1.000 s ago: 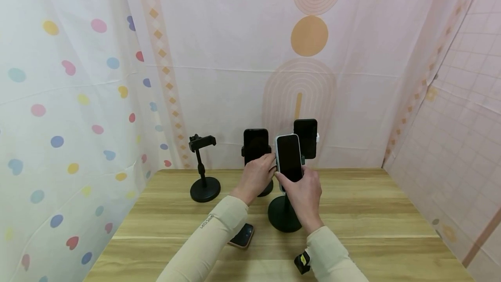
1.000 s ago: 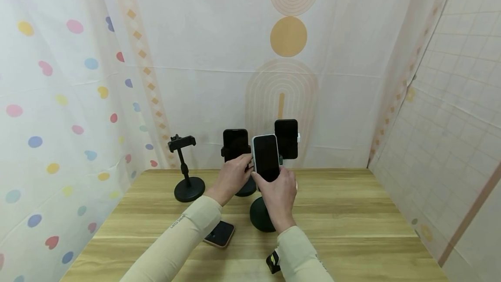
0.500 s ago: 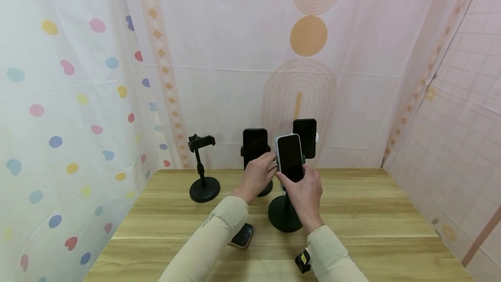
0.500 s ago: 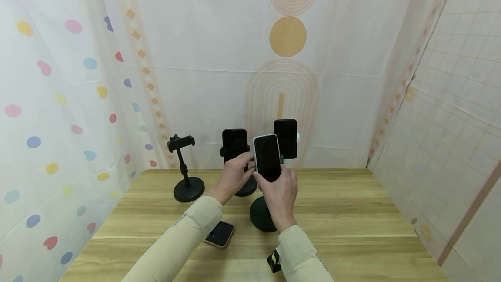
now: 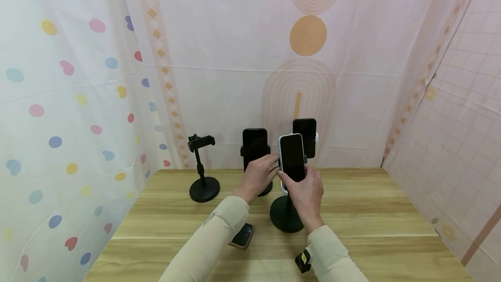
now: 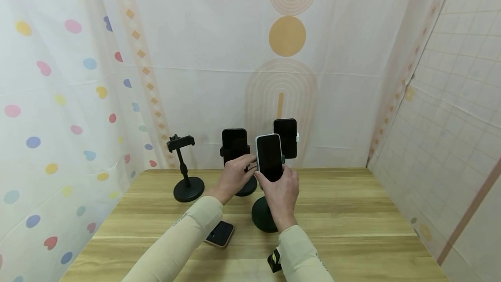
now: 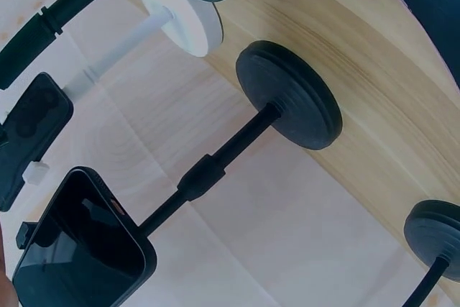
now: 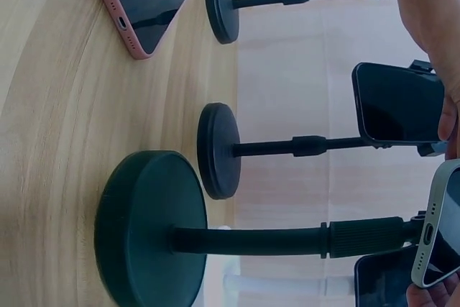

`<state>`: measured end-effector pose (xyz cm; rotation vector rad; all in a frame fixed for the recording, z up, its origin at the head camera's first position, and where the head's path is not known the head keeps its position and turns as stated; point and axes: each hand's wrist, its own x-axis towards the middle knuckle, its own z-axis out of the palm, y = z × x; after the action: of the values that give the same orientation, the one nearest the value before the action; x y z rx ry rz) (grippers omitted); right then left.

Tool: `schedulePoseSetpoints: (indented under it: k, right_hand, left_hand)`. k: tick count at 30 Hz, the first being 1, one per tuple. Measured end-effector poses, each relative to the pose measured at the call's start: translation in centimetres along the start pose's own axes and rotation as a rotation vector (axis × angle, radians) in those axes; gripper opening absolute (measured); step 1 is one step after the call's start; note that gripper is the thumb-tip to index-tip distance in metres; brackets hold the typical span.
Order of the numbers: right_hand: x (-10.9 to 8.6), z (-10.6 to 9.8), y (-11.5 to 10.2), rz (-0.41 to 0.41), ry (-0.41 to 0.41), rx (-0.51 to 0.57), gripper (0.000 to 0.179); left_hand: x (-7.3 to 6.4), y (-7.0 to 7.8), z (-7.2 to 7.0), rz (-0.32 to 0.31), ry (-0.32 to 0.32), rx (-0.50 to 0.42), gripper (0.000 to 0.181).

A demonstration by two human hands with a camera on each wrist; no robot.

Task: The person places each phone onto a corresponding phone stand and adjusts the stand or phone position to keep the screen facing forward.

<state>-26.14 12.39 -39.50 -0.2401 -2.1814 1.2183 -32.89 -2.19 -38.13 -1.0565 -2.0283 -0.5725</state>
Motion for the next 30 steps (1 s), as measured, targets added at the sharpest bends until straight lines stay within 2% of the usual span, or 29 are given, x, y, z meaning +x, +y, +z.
schedulePoseSetpoints:
  k: [13, 18, 30]
  right_hand:
    - [-0.09, 0.01, 0.14, 0.001, 0.007, 0.006, 0.081]
    - [-0.15, -0.05, 0.19, 0.013, 0.005, 0.012, 0.082]
    - [-0.32, 0.24, 0.43, -0.029, 0.038, -0.011, 0.085]
  left_hand:
    - [-0.20, -0.13, 0.14, 0.056, 0.029, 0.041, 0.029]
    - [-0.38, -0.23, 0.14, 0.107, 0.055, 0.049, 0.030]
    - [-0.85, -0.84, 0.44, 0.228, 0.135, 0.191, 0.038]
